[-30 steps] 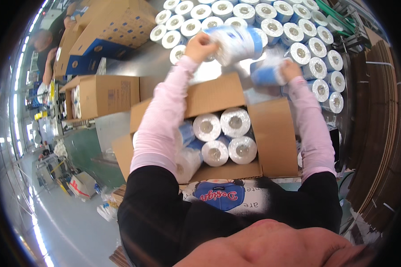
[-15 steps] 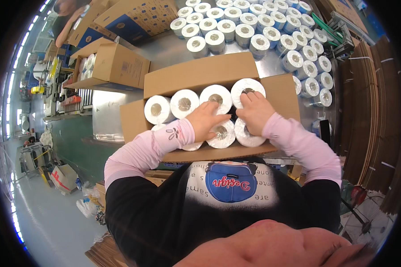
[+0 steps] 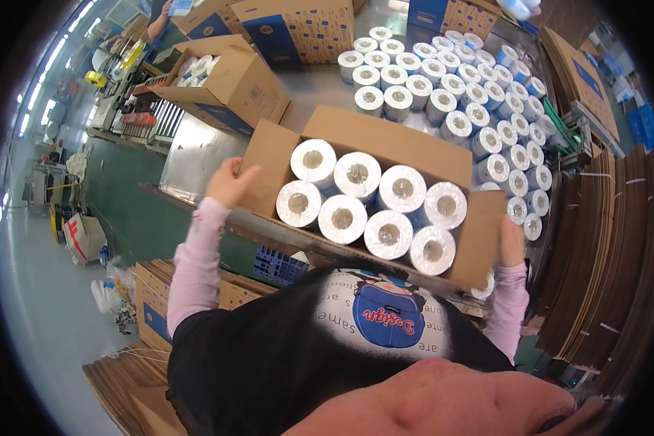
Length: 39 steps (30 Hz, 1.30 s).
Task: The person assembles cardboard boxes and packs several paper rolls into them by hand, one at a time, until the boxes are full.
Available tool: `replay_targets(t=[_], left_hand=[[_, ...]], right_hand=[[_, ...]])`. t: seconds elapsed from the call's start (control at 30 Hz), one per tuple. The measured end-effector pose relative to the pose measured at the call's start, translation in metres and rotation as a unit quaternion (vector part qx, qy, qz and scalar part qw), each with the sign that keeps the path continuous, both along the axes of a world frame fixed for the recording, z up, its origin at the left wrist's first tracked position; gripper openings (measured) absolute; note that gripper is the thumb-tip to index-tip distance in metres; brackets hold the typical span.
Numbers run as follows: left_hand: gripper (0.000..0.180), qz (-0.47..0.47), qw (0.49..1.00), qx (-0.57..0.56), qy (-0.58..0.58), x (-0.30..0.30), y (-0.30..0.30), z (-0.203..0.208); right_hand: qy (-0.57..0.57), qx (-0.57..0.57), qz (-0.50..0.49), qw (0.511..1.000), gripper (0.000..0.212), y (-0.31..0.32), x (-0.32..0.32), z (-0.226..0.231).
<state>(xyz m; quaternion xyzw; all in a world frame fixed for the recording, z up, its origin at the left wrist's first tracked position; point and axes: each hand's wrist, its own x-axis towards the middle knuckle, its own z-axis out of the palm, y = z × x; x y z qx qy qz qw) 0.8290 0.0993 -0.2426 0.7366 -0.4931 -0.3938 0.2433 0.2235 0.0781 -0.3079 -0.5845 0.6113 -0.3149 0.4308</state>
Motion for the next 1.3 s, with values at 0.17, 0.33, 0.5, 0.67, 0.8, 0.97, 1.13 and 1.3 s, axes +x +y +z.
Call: replay_targets(t=[0.17, 0.33, 0.5, 0.67, 0.8, 0.97, 1.13, 1.3], left_hand=[[0.075, -0.425, 0.883, 0.087, -0.181, -0.105, 0.035, 0.053], [0.084, -0.367, 0.871, -0.071, -0.32, -0.13, -0.012, 0.021], [0.084, -0.253, 0.881, -0.249, -0.315, -0.131, -0.036, -0.054], [0.064, -0.026, 0.891, -0.344, -0.296, -0.12, -0.022, -0.06], [0.048, -0.055, 0.932, -0.217, -0.284, -0.114, -0.046, -0.072], [0.045, -0.071, 0.987, -0.058, -0.134, -0.075, -0.047, -0.045], [0.053, -0.068, 0.94, -0.138, -0.304, -0.013, -0.004, -0.056], [0.086, -0.062, 0.962, -0.082, -0.253, 0.025, 0.056, -0.044]], right_hand=[[0.246, -0.261, 0.21, 0.909, 0.022, -0.02, 0.177, 0.003], [0.361, -0.409, 0.082, 0.834, 0.029, -0.121, 0.174, -0.003], [0.34, -0.342, 0.098, 0.871, 0.031, -0.127, 0.131, 0.012], [0.228, -0.307, 0.176, 0.907, 0.024, 0.012, 0.132, 0.034], [0.229, -0.24, 0.117, 0.936, 0.033, 0.035, 0.125, 0.004], [0.087, -0.073, -0.056, 0.992, 0.051, 0.019, 0.122, -0.035], [-0.107, -0.037, -0.06, 0.992, 0.062, 0.013, 0.199, -0.033], [-0.067, -0.095, 0.029, 0.993, 0.069, 0.009, 0.34, -0.096]])
